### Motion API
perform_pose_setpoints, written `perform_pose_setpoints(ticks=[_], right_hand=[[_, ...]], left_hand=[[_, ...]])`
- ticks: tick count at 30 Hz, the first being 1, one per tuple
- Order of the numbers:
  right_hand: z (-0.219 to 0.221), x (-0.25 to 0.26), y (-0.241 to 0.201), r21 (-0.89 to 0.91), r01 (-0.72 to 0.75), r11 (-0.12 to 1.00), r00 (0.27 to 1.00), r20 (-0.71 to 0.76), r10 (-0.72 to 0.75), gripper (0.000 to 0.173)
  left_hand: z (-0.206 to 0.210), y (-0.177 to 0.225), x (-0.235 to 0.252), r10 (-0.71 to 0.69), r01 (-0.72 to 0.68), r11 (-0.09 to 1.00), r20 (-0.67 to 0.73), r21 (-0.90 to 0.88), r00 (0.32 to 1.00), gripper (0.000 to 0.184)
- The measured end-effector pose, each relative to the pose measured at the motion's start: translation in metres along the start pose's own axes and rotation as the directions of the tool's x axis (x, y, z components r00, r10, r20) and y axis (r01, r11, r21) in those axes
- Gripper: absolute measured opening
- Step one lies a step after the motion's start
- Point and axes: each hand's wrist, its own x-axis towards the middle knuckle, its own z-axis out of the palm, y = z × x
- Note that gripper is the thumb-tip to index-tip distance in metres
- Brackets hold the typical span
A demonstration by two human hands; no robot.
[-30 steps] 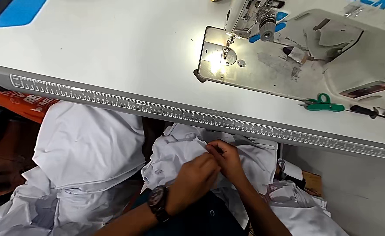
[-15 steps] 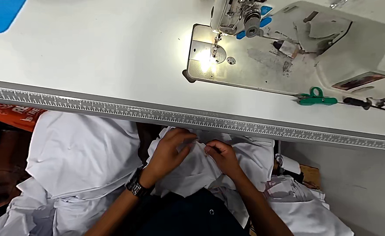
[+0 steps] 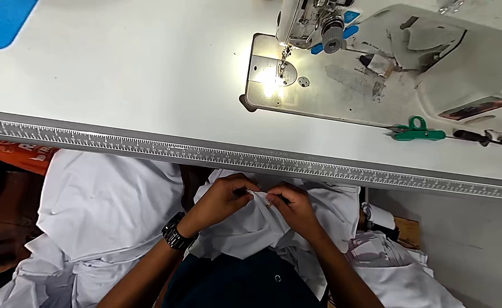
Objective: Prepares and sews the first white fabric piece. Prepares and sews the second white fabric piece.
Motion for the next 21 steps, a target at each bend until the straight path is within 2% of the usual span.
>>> perform_pose_setpoints(ticks=[5,10,14,17,21], right_hand=[[0.0,0.005,-0.003,-0.053,0.065,0.997,0.998,0.017,-0.064,0.011],[-0.002,0.011,-0.006,-0.221,0.186,0.957,0.982,0.022,-0.186,0.013],[-0.001,0.015,-0.008,-0.261,0.197,0.945,0.98,0.042,-0.193,0.015],[0.006,0.011,-0.012,-0.355,0.178,0.918,0.978,-0.039,-0.205,0.016],[0.026,-0.007,-0.028,-0.52,0.096,0.848,0.936,-0.243,-0.255,0.022]], left_hand=[[0.005,0.004,-0.003,-0.083,0.084,0.996,-0.095,0.005,0.992,0.009],[0.008,0.008,-0.005,-0.098,0.103,0.994,-0.111,0.041,0.989,0.008],[0.011,0.011,-0.004,-0.111,0.128,0.987,-0.177,0.092,0.978,0.003],[0.013,0.012,-0.003,-0.152,0.177,0.98,-0.239,0.086,0.959,0.004],[0.015,0.013,-0.006,-0.22,0.252,0.964,-0.287,0.083,0.932,0.005]])
